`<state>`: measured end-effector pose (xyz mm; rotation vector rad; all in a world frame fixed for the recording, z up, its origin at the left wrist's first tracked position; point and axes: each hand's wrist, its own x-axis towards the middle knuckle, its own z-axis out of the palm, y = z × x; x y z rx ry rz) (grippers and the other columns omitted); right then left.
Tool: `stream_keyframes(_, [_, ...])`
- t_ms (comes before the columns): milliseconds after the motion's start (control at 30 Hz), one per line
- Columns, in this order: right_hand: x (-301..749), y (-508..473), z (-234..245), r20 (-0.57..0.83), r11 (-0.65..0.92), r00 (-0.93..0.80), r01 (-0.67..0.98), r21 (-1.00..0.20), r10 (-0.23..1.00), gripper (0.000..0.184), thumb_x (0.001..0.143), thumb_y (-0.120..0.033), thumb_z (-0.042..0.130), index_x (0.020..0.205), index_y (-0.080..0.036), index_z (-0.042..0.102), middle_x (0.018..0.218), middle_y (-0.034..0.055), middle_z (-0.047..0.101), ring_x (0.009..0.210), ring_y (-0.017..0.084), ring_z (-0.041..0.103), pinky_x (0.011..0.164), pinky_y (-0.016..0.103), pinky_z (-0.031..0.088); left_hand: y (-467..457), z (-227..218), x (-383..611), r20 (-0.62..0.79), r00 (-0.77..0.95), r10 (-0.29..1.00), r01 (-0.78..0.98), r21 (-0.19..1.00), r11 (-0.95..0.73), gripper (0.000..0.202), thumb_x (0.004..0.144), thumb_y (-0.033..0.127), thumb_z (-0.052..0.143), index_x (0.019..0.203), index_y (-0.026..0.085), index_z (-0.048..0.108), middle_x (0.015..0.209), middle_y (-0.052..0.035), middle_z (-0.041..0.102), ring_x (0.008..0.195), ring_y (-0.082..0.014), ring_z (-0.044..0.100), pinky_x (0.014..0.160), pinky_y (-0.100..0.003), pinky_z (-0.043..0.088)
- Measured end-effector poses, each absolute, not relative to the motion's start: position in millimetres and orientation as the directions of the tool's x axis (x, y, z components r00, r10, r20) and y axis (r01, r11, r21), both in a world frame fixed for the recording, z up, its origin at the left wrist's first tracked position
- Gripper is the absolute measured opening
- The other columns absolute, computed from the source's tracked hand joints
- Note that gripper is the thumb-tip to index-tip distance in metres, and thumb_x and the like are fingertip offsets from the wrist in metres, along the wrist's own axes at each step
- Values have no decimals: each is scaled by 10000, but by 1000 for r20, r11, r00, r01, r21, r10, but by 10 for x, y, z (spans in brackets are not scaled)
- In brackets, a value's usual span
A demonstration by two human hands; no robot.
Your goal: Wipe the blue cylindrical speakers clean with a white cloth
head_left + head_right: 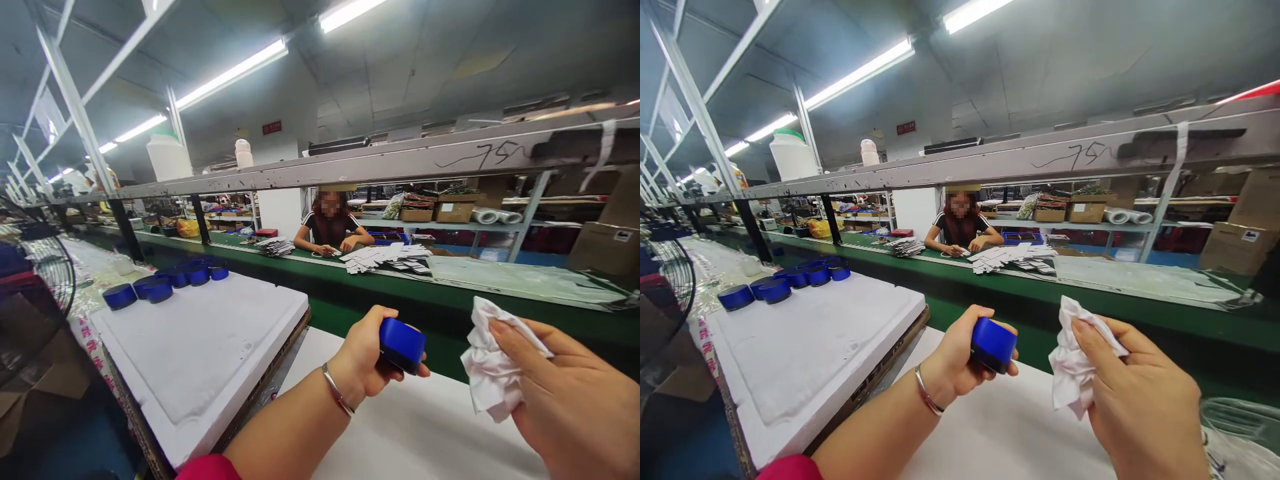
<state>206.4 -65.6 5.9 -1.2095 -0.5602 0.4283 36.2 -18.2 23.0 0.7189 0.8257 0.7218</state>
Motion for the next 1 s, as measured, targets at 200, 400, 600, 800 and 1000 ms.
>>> stream_keyframes(200, [1883, -759, -195, 408, 267, 543, 323, -908, 734, 485, 774, -710, 923, 956, -270, 833, 632, 0, 629, 463, 214, 517, 385, 336, 419, -137, 216, 372, -397, 415, 819, -275, 803, 529, 321, 1124, 380, 488, 948, 160, 642, 709, -50, 667, 515, -187, 678, 455, -240, 275])
stream_keyframes(400, [1647, -624, -395, 967, 514, 18, 844, -151, 254, 106, 1127, -234, 676, 1054, -237, 753, 1009, 45, 782, 831, 203, 757, 721, 301, 578, -132, -20, 505, -231, 309, 923, -190, 936, 298, 299, 1036, 278, 513, 784, 188, 646, 649, 12, 521, 476, -124, 424, 447, -268, 283])
stream_keyframes(600, [1859, -578, -326, 768, 300, 470, 729, -615, 435, 367, 984, -603, 731, 883, -255, 789, 742, 55, 706, 575, 268, 631, 525, 396, 478, -167, -8, 515, -278, 352, 894, -200, 911, 361, 209, 1040, 372, 579, 986, 186, 656, 786, -21, 640, 570, -182, 677, 477, -258, 283])
stream_keyframes(800, [1686, -576, -407, 941, 521, 147, 802, -293, 304, 143, 1063, -339, 661, 956, -262, 715, 900, 50, 768, 754, 240, 725, 655, 343, 518, -122, -45, 517, -257, 323, 911, -179, 928, 326, 299, 1065, 366, 531, 853, 188, 641, 731, 0, 570, 501, -119, 465, 481, -269, 288])
stream_keyframes(1000, [1847, -522, -372, 693, 231, 551, 680, -696, 465, 260, 880, -531, 683, 866, -276, 734, 788, 90, 710, 727, 343, 680, 692, 468, 518, -143, -6, 498, -319, 396, 861, -204, 883, 422, 241, 1051, 402, 572, 1048, 175, 650, 808, -35, 666, 592, -195, 682, 503, -277, 314])
